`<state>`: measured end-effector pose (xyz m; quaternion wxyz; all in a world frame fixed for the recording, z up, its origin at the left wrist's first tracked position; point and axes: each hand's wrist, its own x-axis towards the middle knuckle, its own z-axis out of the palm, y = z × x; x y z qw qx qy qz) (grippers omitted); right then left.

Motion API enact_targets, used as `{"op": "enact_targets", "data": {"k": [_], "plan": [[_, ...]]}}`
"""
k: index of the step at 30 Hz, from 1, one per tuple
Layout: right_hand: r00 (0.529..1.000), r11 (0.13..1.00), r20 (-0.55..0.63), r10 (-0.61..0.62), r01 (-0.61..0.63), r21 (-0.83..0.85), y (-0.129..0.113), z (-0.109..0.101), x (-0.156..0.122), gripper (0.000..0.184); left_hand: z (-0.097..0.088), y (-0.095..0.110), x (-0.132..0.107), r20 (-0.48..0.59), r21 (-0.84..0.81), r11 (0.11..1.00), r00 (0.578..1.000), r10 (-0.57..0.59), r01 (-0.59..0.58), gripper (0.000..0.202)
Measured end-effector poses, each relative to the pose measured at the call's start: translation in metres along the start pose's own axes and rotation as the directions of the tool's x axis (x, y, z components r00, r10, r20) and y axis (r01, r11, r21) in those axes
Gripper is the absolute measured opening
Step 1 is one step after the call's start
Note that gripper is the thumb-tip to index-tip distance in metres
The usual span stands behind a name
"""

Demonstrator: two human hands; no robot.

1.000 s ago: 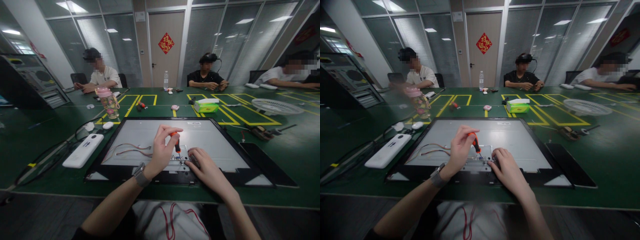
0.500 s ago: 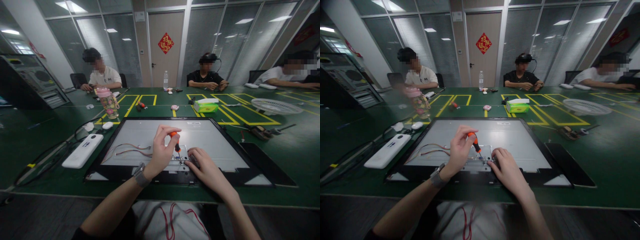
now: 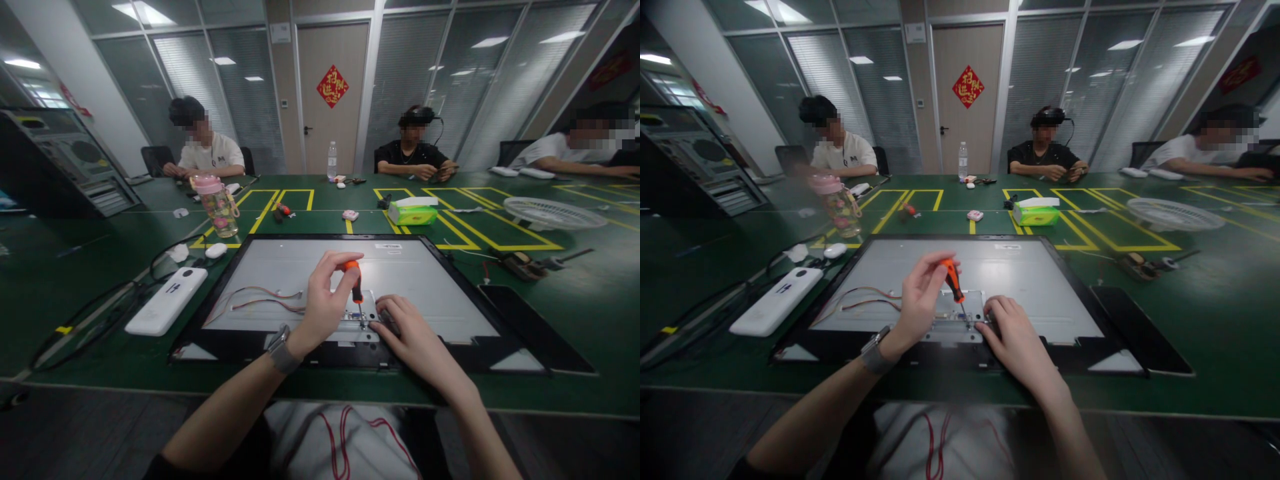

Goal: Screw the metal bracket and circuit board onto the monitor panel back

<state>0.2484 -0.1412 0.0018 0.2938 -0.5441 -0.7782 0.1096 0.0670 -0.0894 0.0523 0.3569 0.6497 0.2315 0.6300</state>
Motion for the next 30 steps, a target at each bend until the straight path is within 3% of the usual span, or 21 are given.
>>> {"op": "enact_targets", "data": {"k": [5, 11, 19, 25, 30], "plan": [[1.000, 1.000, -0.005, 0.000, 0.000, -0.009, 0.0004, 0.0003, -0.0001, 0.005, -0.0019, -0.0009, 0.0009, -0.027, 0.156, 0.984, 0.996, 0.091, -0.086, 0.013], [1.000, 1.000, 0.001, 0.005, -0.005, 0.002, 0.0003, 0.0008, 0.0001, 0.005, -0.0043, 0.0032, 0.0016, -0.027, 0.089, 0.995, 0.999, 0.041, -0.038, 0.032], [1.000, 1.000, 0.016, 0.009, -0.009, -0.009, -0.0012, -0.0007, 0.0003, 0.005, -0.0027, 0.0051, 0.0008, -0.053, 0.180, 0.982, 0.996, 0.071, -0.060, 0.019], [1.000, 1.000, 0.003, 0.004, -0.004, -0.013, -0.0011, -0.0010, -0.0002, 0.005, -0.0043, 0.0016, -0.0015, -0.037, 0.098, 0.994, 0.998, 0.042, -0.038, 0.033], [1.000, 1.000, 0.008, -0.001, 0.001, -0.001, -0.0009, -0.0008, -0.0001, 0.005, -0.0039, 0.0026, -0.0018, -0.010, 0.128, 0.989, 0.997, 0.070, -0.068, 0.027]]}}
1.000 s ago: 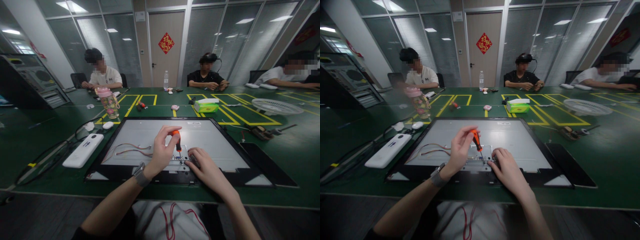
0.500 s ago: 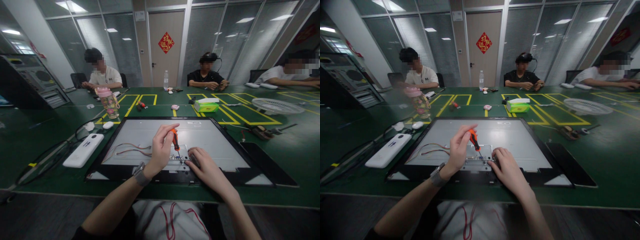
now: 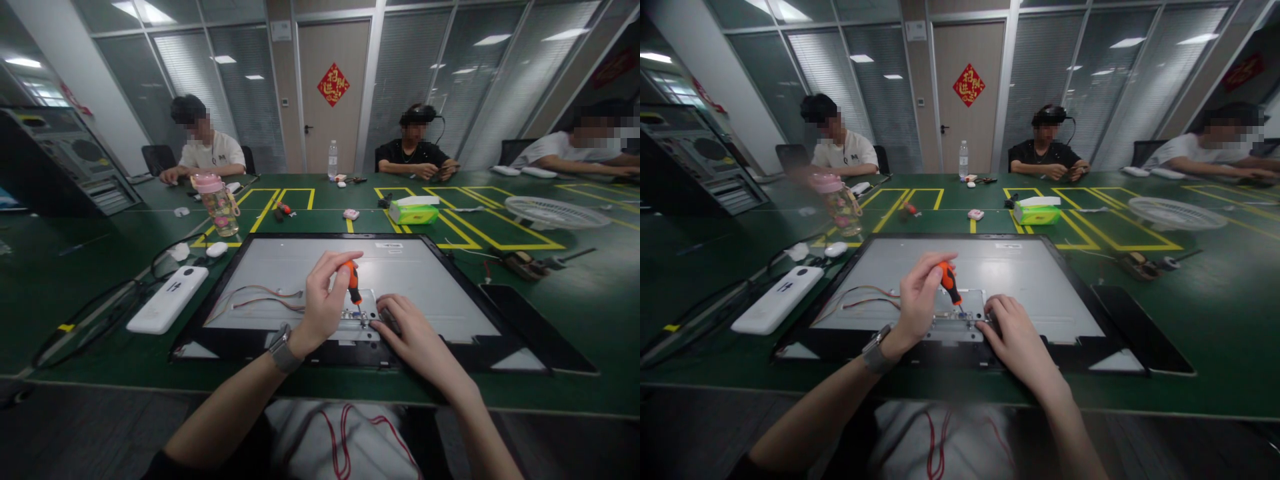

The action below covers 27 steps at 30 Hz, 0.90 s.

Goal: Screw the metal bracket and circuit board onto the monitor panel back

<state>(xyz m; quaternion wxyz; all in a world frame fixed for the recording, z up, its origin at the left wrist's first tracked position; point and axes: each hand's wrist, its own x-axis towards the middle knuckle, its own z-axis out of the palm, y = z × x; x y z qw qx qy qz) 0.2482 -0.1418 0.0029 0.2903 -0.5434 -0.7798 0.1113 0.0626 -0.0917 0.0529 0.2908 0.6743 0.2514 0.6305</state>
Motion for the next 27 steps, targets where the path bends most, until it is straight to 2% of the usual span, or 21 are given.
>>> {"op": "enact_targets", "data": {"k": [4, 8, 12, 17, 19, 23, 27], "plan": [[1.000, 1.000, -0.005, -0.004, 0.004, 0.000, -0.0010, -0.0006, 0.0002, 0.004, 0.0007, -0.0007, 0.0010, -0.039, 0.078, 0.995, 0.997, 0.059, -0.056, 0.018], [1.000, 1.000, -0.006, -0.002, 0.002, -0.002, 0.0013, 0.0006, -0.0005, 0.004, 0.0013, -0.0022, 0.0015, -0.069, 0.090, 0.994, 0.996, 0.061, -0.054, 0.012], [1.000, 1.000, -0.003, -0.001, 0.001, 0.002, 0.0029, 0.0019, -0.0006, 0.006, 0.0025, -0.0004, 0.0007, -0.051, 0.069, 0.997, 0.998, 0.037, -0.033, 0.020], [1.000, 1.000, -0.013, -0.001, 0.001, 0.004, -0.0001, 0.0008, 0.0003, 0.005, 0.0037, -0.0008, -0.0009, 0.021, -0.054, 0.997, 0.999, -0.050, 0.051, 0.033], [1.000, 1.000, -0.026, -0.002, 0.002, 0.001, -0.0005, 0.0007, 0.0005, 0.005, 0.0036, -0.0021, -0.0012, 0.033, -0.049, 0.998, 0.999, -0.033, 0.035, 0.031], [1.000, 1.000, -0.020, -0.001, 0.001, -0.006, 0.0002, 0.0012, 0.0003, 0.005, 0.0032, -0.0020, -0.0005, -0.018, 0.047, 0.996, 0.997, 0.074, -0.073, 0.019], [1.000, 1.000, -0.028, -0.003, 0.003, 0.002, -0.0003, 0.0006, 0.0002, 0.005, 0.0016, 0.0009, 0.0010, -0.003, 0.045, 0.998, 0.999, 0.044, -0.044, 0.027]]}}
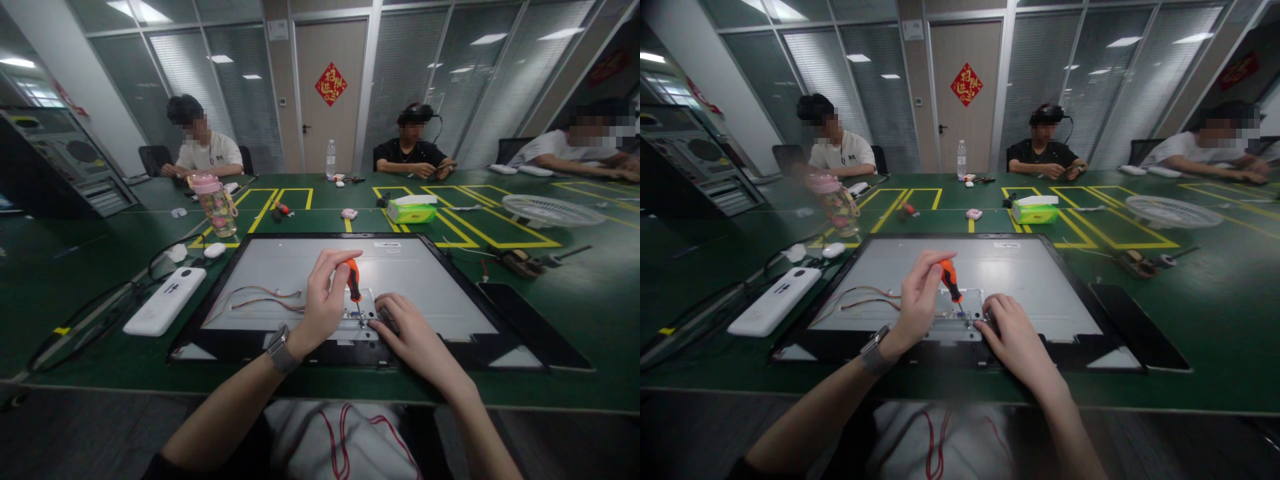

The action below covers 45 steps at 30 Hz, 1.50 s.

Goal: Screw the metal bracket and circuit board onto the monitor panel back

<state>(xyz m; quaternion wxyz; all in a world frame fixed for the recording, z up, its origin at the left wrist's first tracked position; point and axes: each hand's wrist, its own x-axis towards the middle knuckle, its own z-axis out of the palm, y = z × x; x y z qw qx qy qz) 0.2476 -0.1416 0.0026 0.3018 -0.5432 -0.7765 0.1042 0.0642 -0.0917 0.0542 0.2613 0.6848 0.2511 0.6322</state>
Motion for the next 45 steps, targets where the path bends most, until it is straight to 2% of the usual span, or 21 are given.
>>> {"op": "enact_targets", "data": {"k": [2, 6, 10, 14, 16, 19, 26, 34, 40, 45], "plan": [[1.000, 1.000, -0.002, 0.002, -0.002, 0.002, -0.001, -0.001, 0.000, 0.004, -0.001, -0.001, 0.000, 0.018, -0.028, 1.000, 1.000, -0.010, 0.011, 0.030], [1.000, 1.000, 0.011, 0.003, -0.003, 0.007, -0.002, -0.002, 0.000, 0.005, 0.000, -0.006, -0.001, 0.063, -0.055, 0.998, 0.998, -0.019, 0.023, 0.021], [1.000, 1.000, 0.017, 0.008, -0.008, 0.002, -0.001, -0.001, 0.000, 0.005, 0.003, -0.008, 0.000, 0.133, -0.119, 0.984, 0.985, -0.114, 0.130, 0.030], [1.000, 1.000, 0.007, -0.001, 0.001, -0.002, 0.000, 0.000, 0.000, 0.004, 0.000, -0.006, 0.003, 0.000, -0.183, 0.974, 0.990, -0.138, 0.135, 0.040], [1.000, 1.000, 0.005, -0.002, 0.002, -0.002, 0.001, 0.000, 0.000, 0.004, -0.003, -0.005, 0.005, -0.076, -0.140, 0.984, 0.990, -0.122, 0.111, 0.040], [1.000, 1.000, 0.004, 0.000, 0.000, -0.006, 0.001, 0.000, 0.000, 0.004, -0.007, -0.004, 0.007, -0.151, 0.008, 0.999, 0.987, -0.045, 0.047, 0.032], [1.000, 1.000, 0.012, 0.011, -0.011, 0.007, -0.001, -0.001, 0.000, 0.004, -0.011, -0.002, 0.008, -0.211, 0.194, 0.980, 0.973, 0.092, -0.050, 0.023], [1.000, 1.000, 0.020, 0.009, -0.008, -0.007, 0.000, -0.001, 0.000, 0.004, -0.010, -0.004, 0.006, -0.159, 0.272, 0.961, 0.983, 0.094, -0.048, 0.020], [1.000, 1.000, 0.015, -0.002, 0.002, -0.012, 0.001, 0.000, 0.001, 0.004, -0.009, -0.004, 0.005, -0.118, 0.307, 0.945, 0.981, 0.151, -0.108, 0.019], [1.000, 1.000, 0.017, 0.008, -0.007, -0.014, 0.002, 0.001, 0.000, 0.005, -0.009, -0.005, 0.005, -0.108, 0.315, 0.942, 0.982, 0.155, -0.114, 0.019]]}}
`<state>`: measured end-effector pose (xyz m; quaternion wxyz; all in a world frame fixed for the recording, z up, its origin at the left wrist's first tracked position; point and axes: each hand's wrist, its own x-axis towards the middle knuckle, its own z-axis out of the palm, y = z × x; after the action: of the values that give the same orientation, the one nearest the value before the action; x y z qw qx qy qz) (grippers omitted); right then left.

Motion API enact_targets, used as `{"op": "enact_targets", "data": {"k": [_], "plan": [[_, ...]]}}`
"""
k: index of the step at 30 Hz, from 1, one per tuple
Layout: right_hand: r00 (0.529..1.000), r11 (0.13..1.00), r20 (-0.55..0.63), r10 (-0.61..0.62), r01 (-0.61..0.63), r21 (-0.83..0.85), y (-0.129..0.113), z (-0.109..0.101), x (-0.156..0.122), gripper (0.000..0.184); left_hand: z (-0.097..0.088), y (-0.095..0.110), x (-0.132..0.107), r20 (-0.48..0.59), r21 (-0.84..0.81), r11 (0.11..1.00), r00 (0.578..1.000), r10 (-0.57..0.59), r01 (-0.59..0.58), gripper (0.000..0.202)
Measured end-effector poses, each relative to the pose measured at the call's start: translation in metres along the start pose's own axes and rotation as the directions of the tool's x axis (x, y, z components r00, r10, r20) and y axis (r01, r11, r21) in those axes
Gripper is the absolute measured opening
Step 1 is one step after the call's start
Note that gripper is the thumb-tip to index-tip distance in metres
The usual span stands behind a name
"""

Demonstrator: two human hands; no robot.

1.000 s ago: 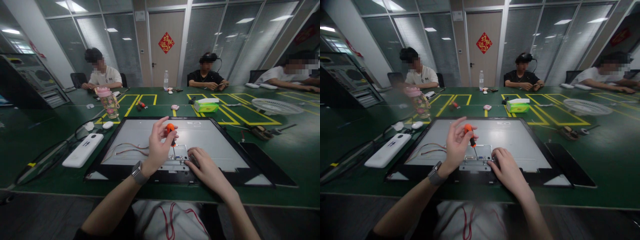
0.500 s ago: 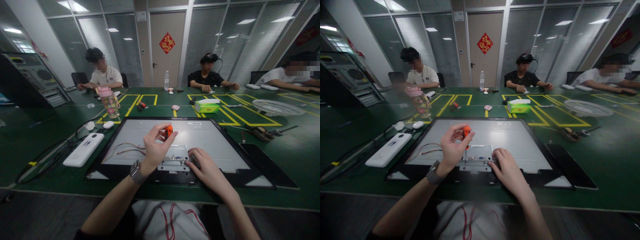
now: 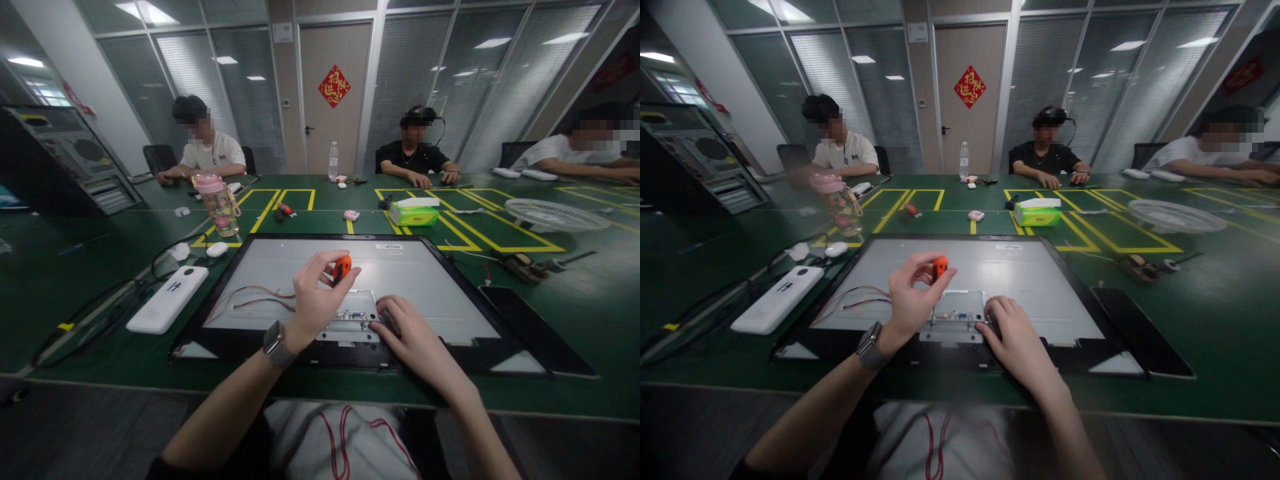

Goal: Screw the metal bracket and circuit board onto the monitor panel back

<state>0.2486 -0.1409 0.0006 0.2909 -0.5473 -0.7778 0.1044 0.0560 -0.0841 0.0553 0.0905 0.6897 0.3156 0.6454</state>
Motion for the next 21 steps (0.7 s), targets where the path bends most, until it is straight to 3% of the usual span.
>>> {"op": "enact_targets", "data": {"k": [4, 9, 11, 14, 17, 21], "plan": [[1.000, 1.000, 0.012, 0.008, -0.008, 0.005, 0.000, 0.000, 0.000, 0.005, 0.001, -0.002, -0.003, 0.022, -0.083, 0.993, 0.996, -0.087, 0.089, 0.017], [0.999, 1.000, 0.035, 0.023, -0.024, 0.014, -0.002, -0.002, 0.002, 0.004, -0.004, -0.008, -0.006, 0.127, -0.419, 0.871, 0.967, -0.221, 0.255, 0.017], [0.999, 0.999, 0.041, 0.030, -0.031, 0.017, -0.004, -0.002, 0.001, 0.004, -0.007, -0.009, -0.004, 0.093, -0.404, 0.883, 0.971, -0.220, 0.239, 0.017], [0.998, 0.999, 0.041, 0.037, -0.038, 0.019, -0.005, -0.002, 0.001, 0.004, -0.011, -0.008, 0.002, -0.005, -0.236, 0.961, 0.989, -0.149, 0.144, 0.023], [0.998, 0.999, 0.049, 0.045, -0.046, 0.018, -0.005, -0.002, 0.001, 0.004, -0.014, -0.004, 0.005, 0.020, -0.159, 0.980, 0.993, -0.115, 0.117, 0.025], [0.998, 0.999, 0.055, 0.041, -0.042, 0.017, -0.004, -0.001, 0.001, 0.004, -0.017, -0.001, 0.002, 0.083, -0.230, 0.960, 0.986, -0.145, 0.161, 0.030]]}}
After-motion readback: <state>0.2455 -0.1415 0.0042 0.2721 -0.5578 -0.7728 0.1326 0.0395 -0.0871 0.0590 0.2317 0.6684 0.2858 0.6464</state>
